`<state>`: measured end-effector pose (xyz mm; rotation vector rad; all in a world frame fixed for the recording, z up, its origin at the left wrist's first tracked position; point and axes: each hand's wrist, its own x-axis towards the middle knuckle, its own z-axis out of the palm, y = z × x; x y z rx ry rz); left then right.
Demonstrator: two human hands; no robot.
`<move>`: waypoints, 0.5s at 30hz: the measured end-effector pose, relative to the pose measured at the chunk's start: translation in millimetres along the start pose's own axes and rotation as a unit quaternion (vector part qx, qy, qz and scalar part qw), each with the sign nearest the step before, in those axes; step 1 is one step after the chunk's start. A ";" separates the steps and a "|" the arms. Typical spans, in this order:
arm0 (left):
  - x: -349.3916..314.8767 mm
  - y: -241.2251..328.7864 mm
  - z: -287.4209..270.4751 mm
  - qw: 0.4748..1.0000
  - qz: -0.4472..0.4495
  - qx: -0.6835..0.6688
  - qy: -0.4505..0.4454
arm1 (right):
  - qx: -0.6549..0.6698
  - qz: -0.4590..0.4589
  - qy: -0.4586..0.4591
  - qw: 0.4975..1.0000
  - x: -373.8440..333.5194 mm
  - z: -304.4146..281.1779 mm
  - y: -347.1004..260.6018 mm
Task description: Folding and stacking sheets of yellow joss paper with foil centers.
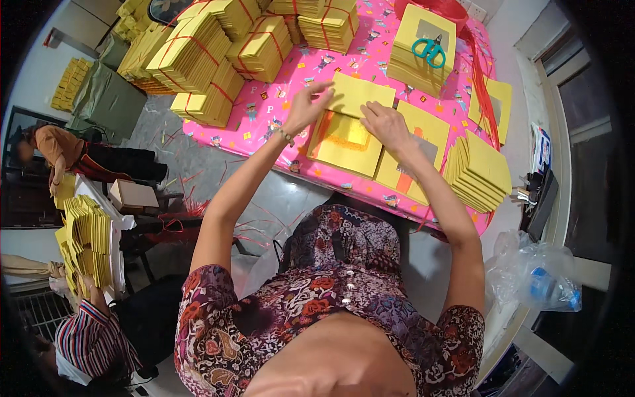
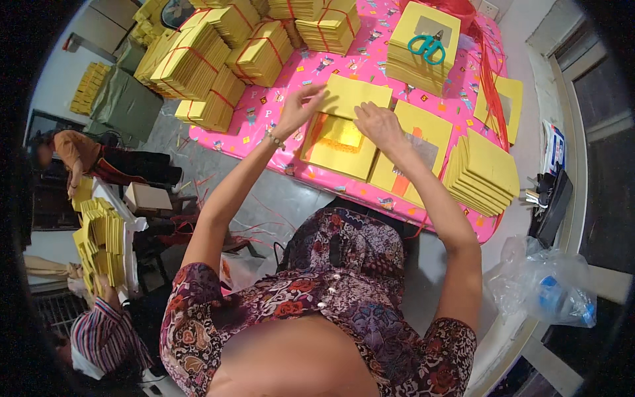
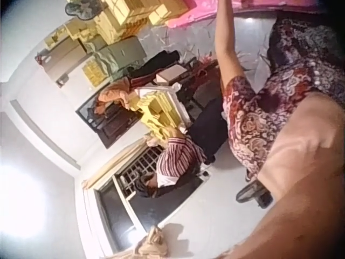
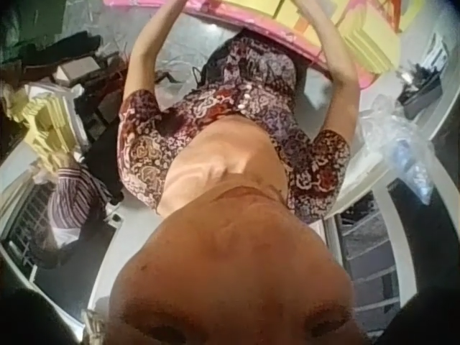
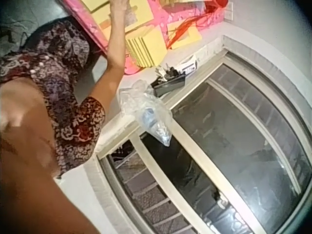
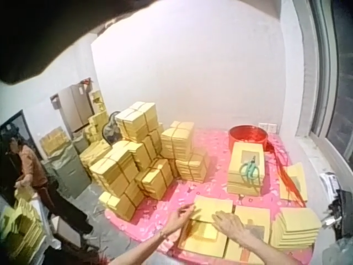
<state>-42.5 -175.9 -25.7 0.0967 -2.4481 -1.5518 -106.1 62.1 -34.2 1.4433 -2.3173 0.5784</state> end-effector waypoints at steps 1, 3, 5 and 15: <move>1.9 6.9 1.1 0.998 -0.029 0.000 0.054 | -0.025 -0.017 0.014 0.999 0.4 1.9 3.2; 11.4 4.4 -1.0 0.993 -0.091 0.054 0.060 | -0.047 -0.036 0.027 0.998 3.0 4.7 7.4; 20.5 -11.3 -5.3 0.979 -0.180 0.078 0.053 | -0.066 -0.069 0.103 0.990 9.5 4.1 4.4; -3.6 -6.4 -46.0 0.928 -0.271 -0.255 0.006 | -0.007 -0.038 0.071 0.997 9.8 -26.1 -34.9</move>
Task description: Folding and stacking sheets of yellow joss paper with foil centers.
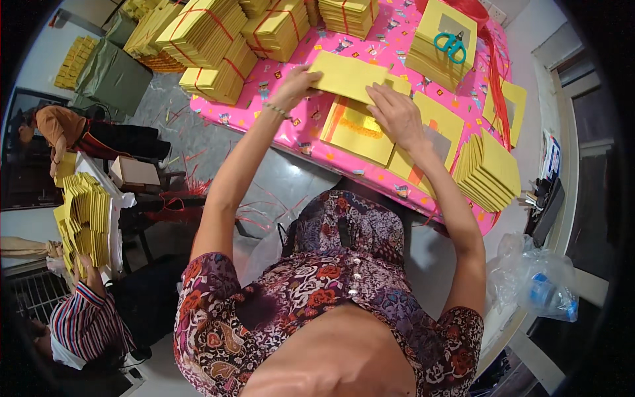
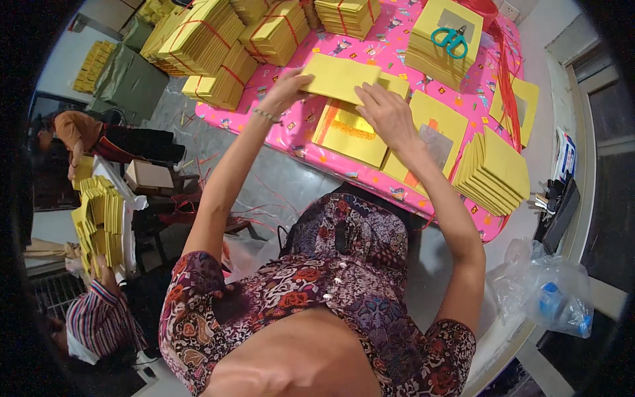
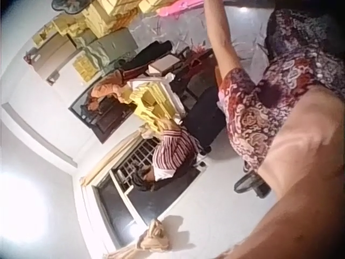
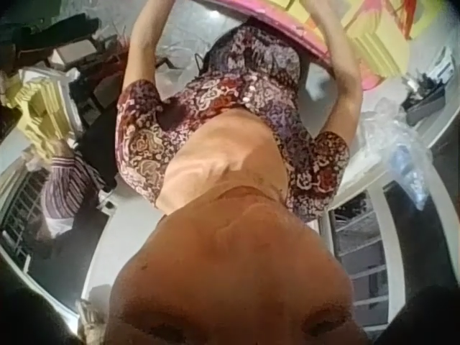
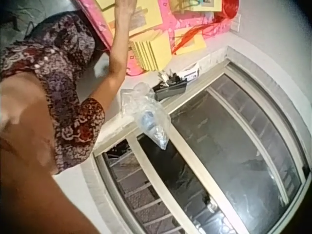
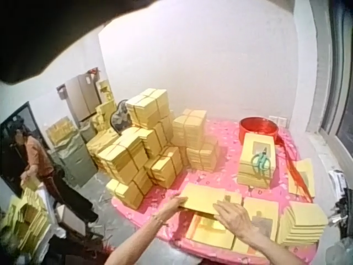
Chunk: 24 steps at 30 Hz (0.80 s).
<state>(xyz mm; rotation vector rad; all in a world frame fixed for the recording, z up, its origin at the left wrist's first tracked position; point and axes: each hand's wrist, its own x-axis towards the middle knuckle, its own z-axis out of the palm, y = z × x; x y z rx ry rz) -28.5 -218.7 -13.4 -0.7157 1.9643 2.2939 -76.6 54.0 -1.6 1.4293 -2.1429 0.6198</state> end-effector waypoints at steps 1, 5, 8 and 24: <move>-6.0 -0.4 -17.5 1.000 0.013 -0.003 0.025 | 0.022 0.021 -0.010 0.999 -3.5 -9.0 -4.1; -20.1 -22.6 -97.8 0.996 0.052 -0.005 0.078 | 0.118 0.087 -0.126 0.981 -33.3 -23.3 -15.7; -33.5 -32.5 -125.4 0.990 0.008 0.036 0.135 | 0.124 0.063 -0.148 0.979 -56.2 -27.0 -26.4; -21.2 -54.6 -117.4 0.777 0.251 0.532 0.224 | 0.110 0.083 -0.129 0.982 -67.9 -22.0 -34.9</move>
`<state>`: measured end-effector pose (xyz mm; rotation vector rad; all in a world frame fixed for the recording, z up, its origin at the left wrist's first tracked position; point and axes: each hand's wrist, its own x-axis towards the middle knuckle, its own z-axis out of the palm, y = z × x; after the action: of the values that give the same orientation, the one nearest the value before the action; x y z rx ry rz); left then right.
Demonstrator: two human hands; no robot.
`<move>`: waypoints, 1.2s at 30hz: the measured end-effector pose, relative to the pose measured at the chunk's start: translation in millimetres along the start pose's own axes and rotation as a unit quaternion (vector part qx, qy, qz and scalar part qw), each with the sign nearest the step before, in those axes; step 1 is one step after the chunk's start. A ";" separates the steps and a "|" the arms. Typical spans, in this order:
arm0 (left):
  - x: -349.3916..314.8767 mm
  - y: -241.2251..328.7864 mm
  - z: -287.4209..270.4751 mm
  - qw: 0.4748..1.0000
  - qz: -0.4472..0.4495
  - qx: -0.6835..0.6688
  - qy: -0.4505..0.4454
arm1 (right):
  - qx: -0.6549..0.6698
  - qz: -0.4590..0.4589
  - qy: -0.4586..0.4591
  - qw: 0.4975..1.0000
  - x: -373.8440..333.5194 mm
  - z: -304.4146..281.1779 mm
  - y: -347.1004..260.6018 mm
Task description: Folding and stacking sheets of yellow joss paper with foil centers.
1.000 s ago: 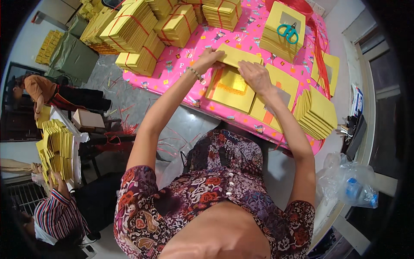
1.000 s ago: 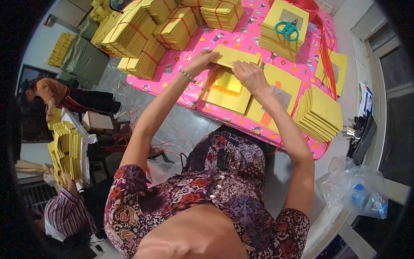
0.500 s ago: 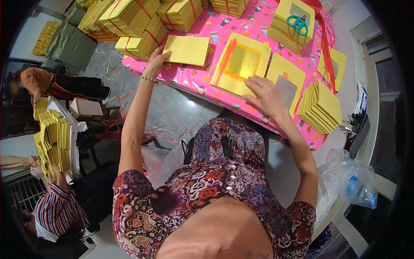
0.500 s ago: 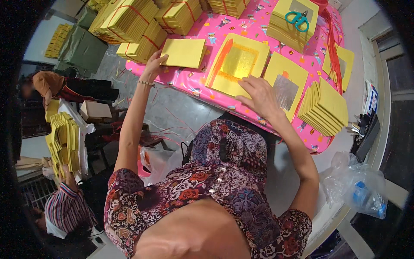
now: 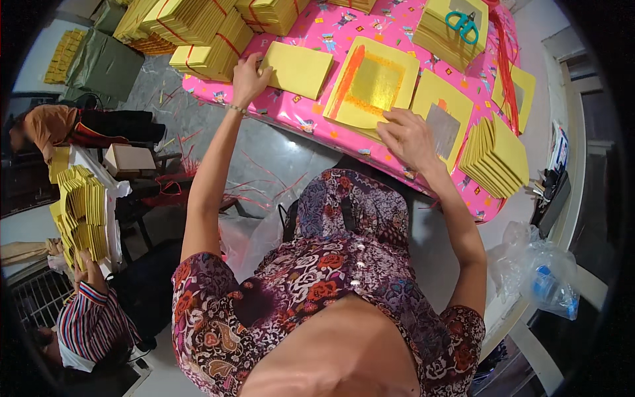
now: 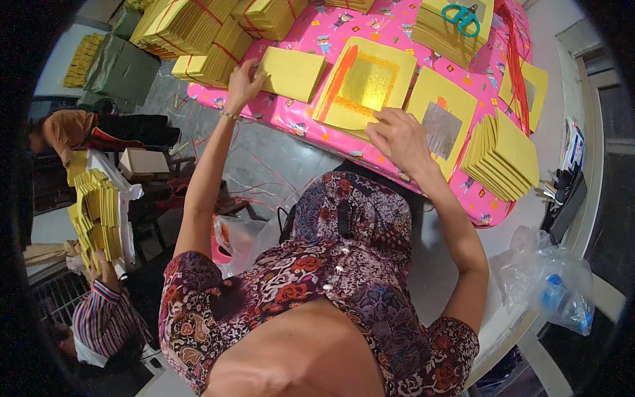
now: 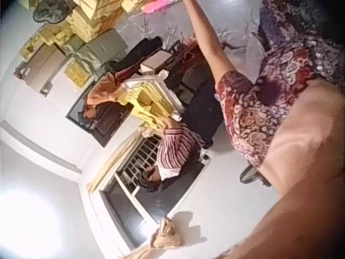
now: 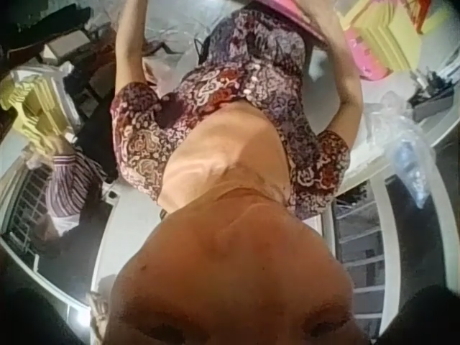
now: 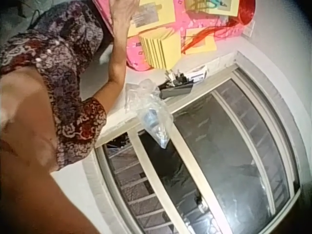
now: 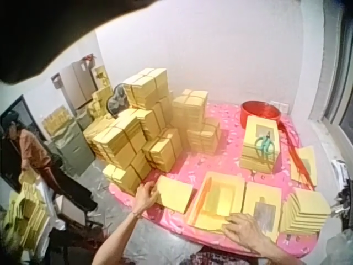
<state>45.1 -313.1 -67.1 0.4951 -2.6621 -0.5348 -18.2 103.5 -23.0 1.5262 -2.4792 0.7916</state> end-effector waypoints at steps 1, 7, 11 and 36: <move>-2.9 12.0 -4.6 0.994 0.044 0.082 0.052 | 0.031 0.022 -0.008 0.999 2.8 -2.2 -1.5; -31.1 93.3 -20.7 0.946 0.062 -0.299 -0.106 | 0.130 0.059 0.008 0.990 7.4 0.9 4.6; -56.4 128.0 -22.7 0.927 0.144 -0.288 -0.190 | 0.184 0.099 0.010 0.978 5.1 1.7 5.4; -67.8 130.8 -0.5 0.928 0.122 -0.294 -0.195 | 0.261 0.168 -0.004 0.950 5.9 4.7 6.3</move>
<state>69.8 -172.6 -30.6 -0.1350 -2.6579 -1.4050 -25.8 98.7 -27.2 1.2236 -2.7139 1.6066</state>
